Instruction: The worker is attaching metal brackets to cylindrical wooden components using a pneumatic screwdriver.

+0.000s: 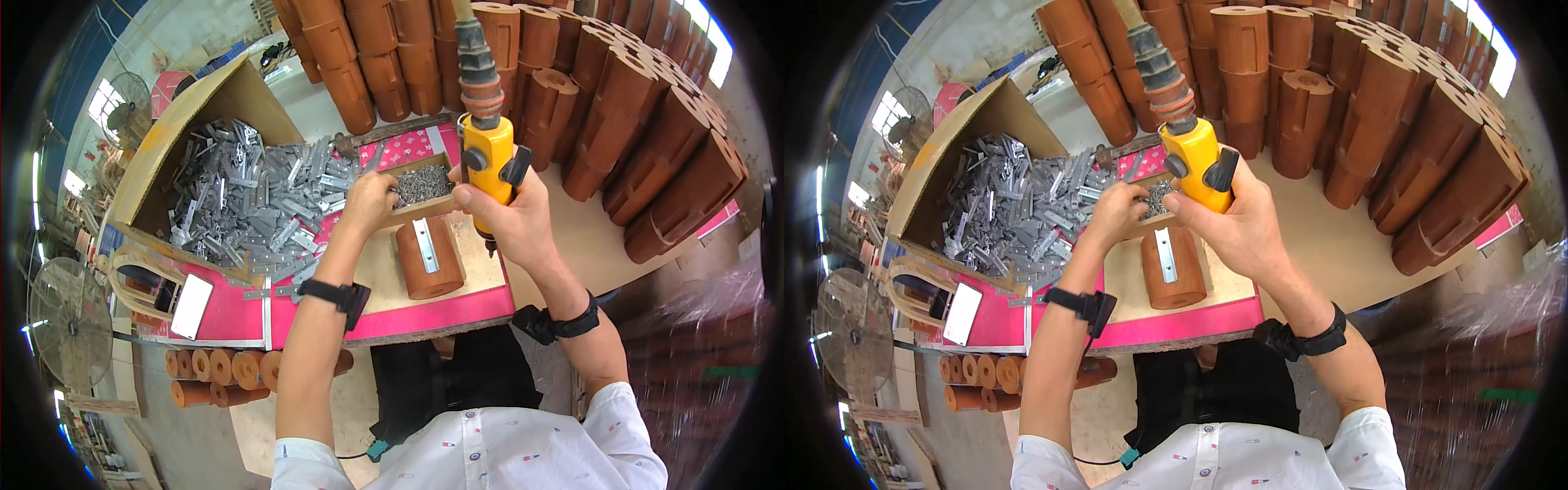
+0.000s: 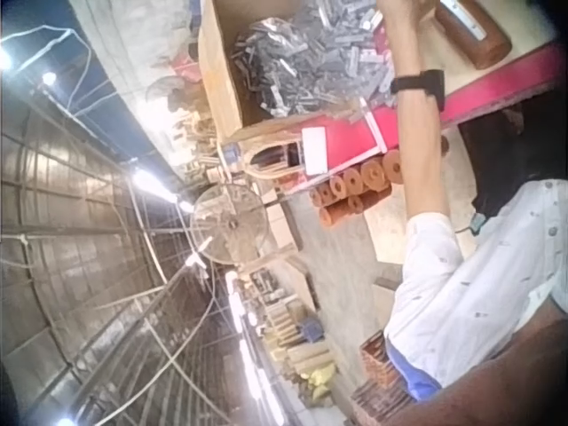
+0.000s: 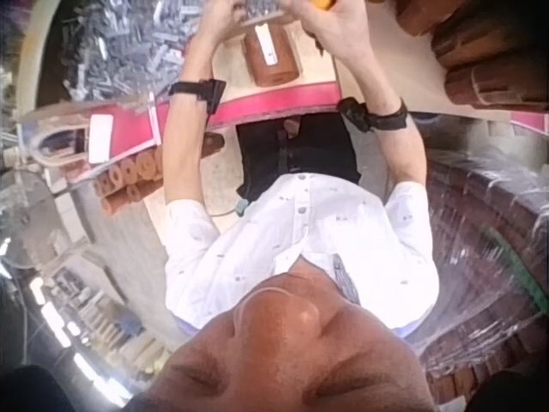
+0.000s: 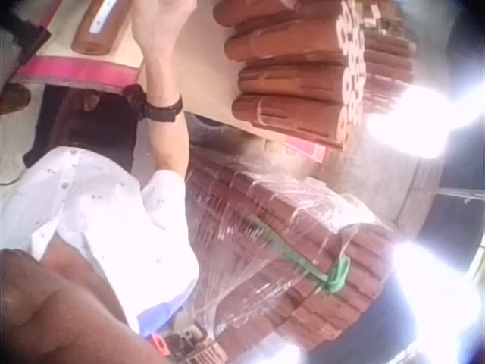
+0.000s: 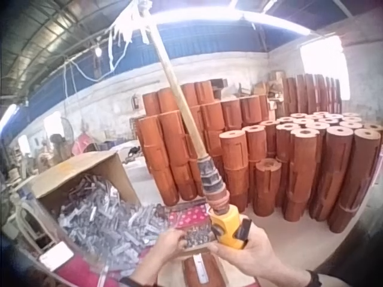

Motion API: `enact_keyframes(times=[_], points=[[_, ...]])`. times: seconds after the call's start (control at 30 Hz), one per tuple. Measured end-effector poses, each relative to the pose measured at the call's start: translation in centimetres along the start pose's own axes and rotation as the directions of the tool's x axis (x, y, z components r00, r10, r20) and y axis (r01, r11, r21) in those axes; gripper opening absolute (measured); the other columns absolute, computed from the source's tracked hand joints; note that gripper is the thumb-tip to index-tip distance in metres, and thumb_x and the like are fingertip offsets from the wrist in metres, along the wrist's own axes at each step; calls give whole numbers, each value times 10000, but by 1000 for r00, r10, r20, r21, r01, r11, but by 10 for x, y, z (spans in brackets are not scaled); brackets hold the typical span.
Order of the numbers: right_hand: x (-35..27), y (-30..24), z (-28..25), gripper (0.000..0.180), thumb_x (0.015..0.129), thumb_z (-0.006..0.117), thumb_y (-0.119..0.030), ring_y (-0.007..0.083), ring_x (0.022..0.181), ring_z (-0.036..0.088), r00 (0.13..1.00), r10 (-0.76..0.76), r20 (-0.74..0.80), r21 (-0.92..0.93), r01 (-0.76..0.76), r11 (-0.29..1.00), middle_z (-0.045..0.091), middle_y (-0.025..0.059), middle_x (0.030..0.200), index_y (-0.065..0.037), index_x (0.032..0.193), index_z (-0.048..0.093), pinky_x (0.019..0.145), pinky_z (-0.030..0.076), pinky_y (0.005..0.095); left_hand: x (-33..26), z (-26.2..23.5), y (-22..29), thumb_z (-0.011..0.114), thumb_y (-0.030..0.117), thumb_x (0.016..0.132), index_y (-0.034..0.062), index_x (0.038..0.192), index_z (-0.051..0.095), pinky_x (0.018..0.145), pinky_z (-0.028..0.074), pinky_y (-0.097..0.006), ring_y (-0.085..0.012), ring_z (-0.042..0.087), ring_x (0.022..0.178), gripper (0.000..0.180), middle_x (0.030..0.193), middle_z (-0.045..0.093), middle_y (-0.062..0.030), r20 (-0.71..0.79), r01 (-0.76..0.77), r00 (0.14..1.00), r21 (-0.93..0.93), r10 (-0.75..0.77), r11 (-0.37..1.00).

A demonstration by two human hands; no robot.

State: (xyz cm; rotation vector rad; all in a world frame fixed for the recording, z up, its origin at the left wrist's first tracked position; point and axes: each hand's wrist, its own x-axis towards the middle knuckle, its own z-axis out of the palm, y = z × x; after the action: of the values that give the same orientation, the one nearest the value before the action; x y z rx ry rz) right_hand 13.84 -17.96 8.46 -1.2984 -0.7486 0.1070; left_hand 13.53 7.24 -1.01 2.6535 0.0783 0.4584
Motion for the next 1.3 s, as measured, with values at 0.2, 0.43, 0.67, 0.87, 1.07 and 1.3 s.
enact_keyframes(times=[0.2,0.43,0.67,0.87,1.07,1.3], points=[[-1,-2,-3,345,825,736,-108,63,858,560,999,-28,-19,-28,28,999,618,8,942,-14,1098,547,771,483,243,9,21,-4,701,122,707,46,795,700,822,493,-439,-358,631,902,116,891,665,-186,170,57,983,55,-65,997],[2,3,-5,319,821,736,-106,58,819,556,999,-39,-36,-20,38,999,620,2,918,-24,1072,556,739,481,240,7,28,-9,641,100,733,-13,788,653,766,481,-443,-379,616,821,127,812,638,-209,-53,-94,994,26,96,995],[2,-1,-5,311,816,740,-121,52,807,546,999,-39,-37,-45,38,998,608,-3,897,-27,1048,556,722,475,236,3,23,-4,616,69,769,-24,798,571,686,482,-413,-314,619,724,107,769,620,-173,-262,-158,957,-99,127,982],[3,-6,1,318,816,740,-129,51,802,544,1000,5,-30,-27,-6,1000,604,-3,894,-17,1049,554,707,471,236,-9,4,3,618,84,861,1,854,560,566,479,-259,-93,592,651,102,787,642,-68,-91,189,959,-508,-270,841],[10,-6,5,334,820,739,-145,52,813,548,999,-17,-32,0,17,1000,602,-8,904,-15,1061,549,707,472,235,-47,-25,57,568,58,917,11,953,546,628,499,-243,-102,602,690,63,809,643,-62,-33,172,936,-828,-351,535],[28,-16,22,350,814,742,-178,60,821,559,999,-42,5,1,42,999,609,4,912,-18,1063,554,726,477,242,-89,-26,65,623,-29,860,-32,999,622,755,538,-268,-154,664,825,140,902,671,-85,29,175,950,-875,-312,451]])
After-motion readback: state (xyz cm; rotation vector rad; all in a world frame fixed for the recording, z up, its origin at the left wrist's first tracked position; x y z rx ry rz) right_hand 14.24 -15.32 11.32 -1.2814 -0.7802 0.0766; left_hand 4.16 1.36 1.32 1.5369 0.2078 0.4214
